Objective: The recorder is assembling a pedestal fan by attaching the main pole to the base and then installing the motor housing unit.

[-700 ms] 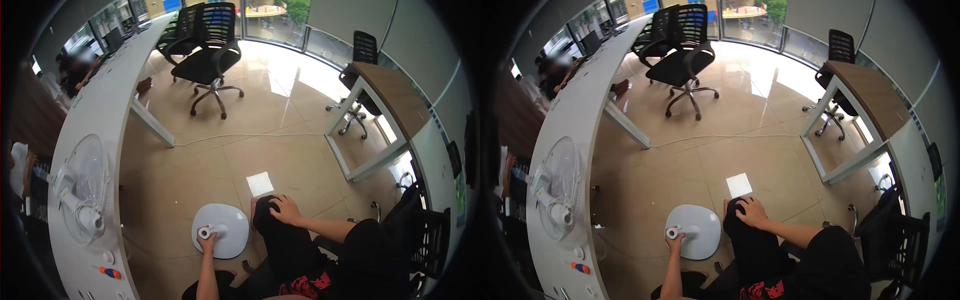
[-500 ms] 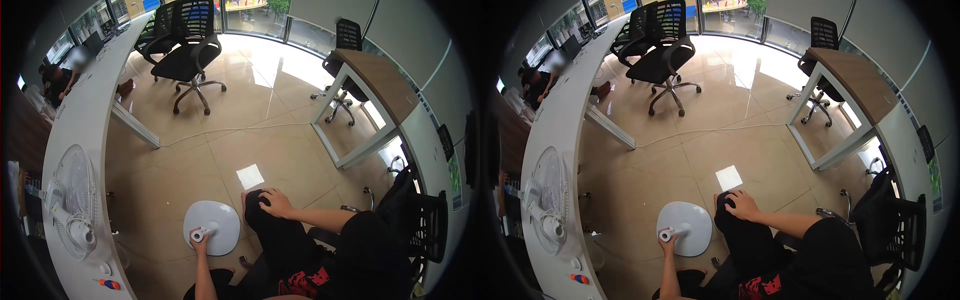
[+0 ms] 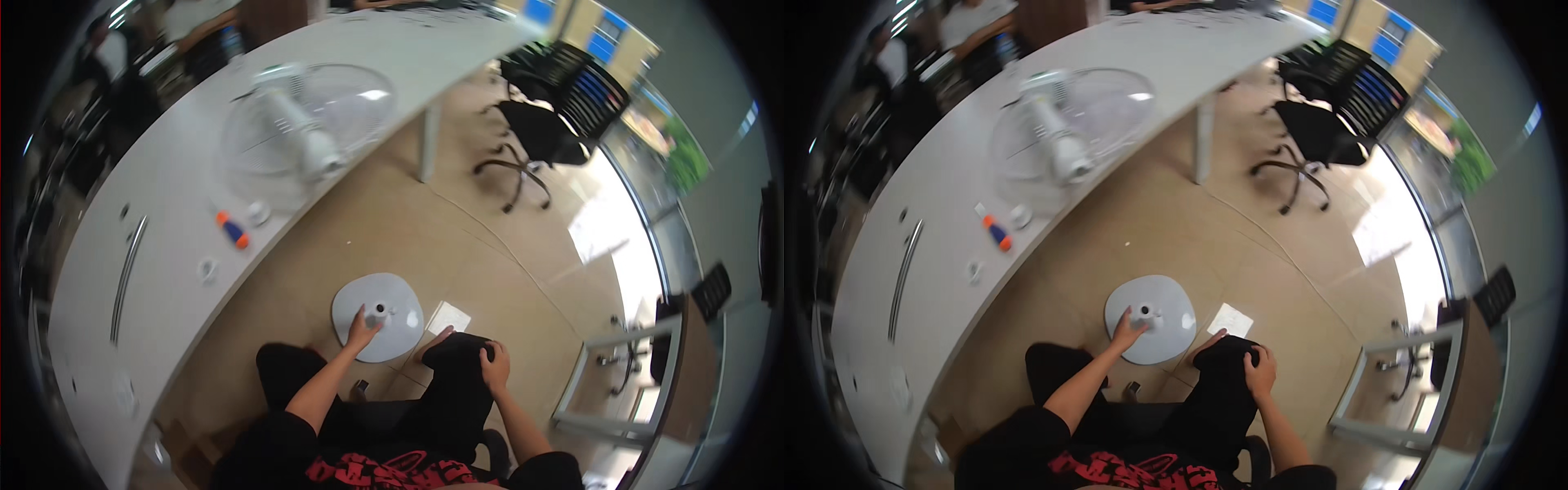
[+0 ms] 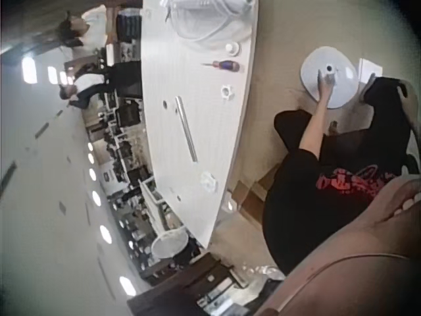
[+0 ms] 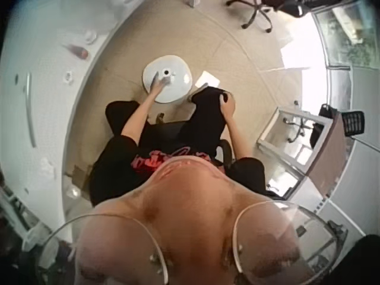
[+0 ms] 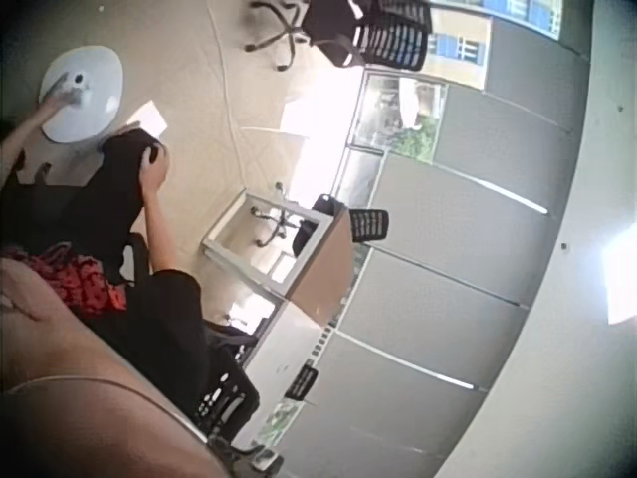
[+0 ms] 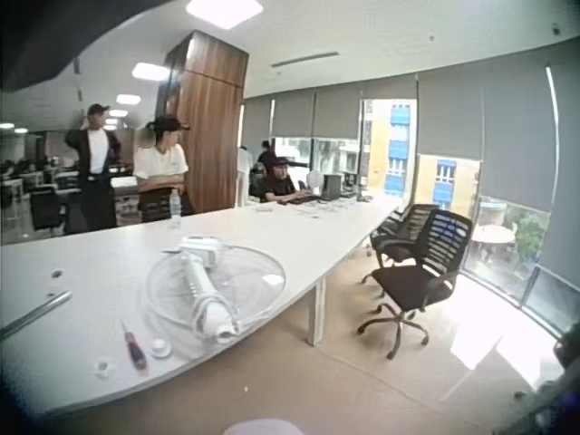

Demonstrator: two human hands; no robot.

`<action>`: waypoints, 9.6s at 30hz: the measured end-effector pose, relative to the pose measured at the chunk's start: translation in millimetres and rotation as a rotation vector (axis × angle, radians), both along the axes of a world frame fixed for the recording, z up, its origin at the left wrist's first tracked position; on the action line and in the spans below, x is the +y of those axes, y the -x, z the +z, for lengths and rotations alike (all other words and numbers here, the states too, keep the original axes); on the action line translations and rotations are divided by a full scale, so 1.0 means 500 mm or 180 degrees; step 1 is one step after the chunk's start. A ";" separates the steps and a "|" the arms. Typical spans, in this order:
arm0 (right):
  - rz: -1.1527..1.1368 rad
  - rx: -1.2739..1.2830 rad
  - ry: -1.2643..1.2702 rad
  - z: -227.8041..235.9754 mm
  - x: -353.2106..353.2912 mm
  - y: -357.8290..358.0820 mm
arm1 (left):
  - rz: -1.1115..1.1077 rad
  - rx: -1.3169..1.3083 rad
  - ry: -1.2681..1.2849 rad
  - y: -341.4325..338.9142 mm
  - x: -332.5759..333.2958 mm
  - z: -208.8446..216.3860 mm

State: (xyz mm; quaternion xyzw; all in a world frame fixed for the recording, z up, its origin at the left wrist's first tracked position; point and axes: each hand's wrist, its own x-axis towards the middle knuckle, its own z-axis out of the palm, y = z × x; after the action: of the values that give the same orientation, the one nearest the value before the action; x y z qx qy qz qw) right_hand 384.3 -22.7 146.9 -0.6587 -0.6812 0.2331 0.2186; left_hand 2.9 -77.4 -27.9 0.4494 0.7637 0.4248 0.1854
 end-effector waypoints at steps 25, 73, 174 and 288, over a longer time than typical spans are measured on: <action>0.0809 -0.0584 -0.0593 -0.057 -0.077 0.044 | 0.1892 0.2837 -0.0179 0.729 -0.720 0.859; 0.2263 0.5652 0.1373 0.589 -0.314 0.278 | -0.1772 -0.2010 0.0450 -0.231 -0.582 0.642; 0.0086 0.5012 -0.0413 0.347 0.107 0.512 | -0.1694 -0.0622 0.1433 -0.029 -0.317 0.294; 0.0926 0.3025 -0.0240 0.238 0.128 0.694 | -0.0604 -0.1839 0.0103 0.022 -0.311 0.326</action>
State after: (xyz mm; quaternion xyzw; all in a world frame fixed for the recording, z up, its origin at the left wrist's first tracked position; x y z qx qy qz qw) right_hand 37.6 41.5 265.7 -0.3694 -0.5991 0.5107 0.4937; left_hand -8.1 -233.1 135.1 0.3762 0.6407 0.5036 0.4409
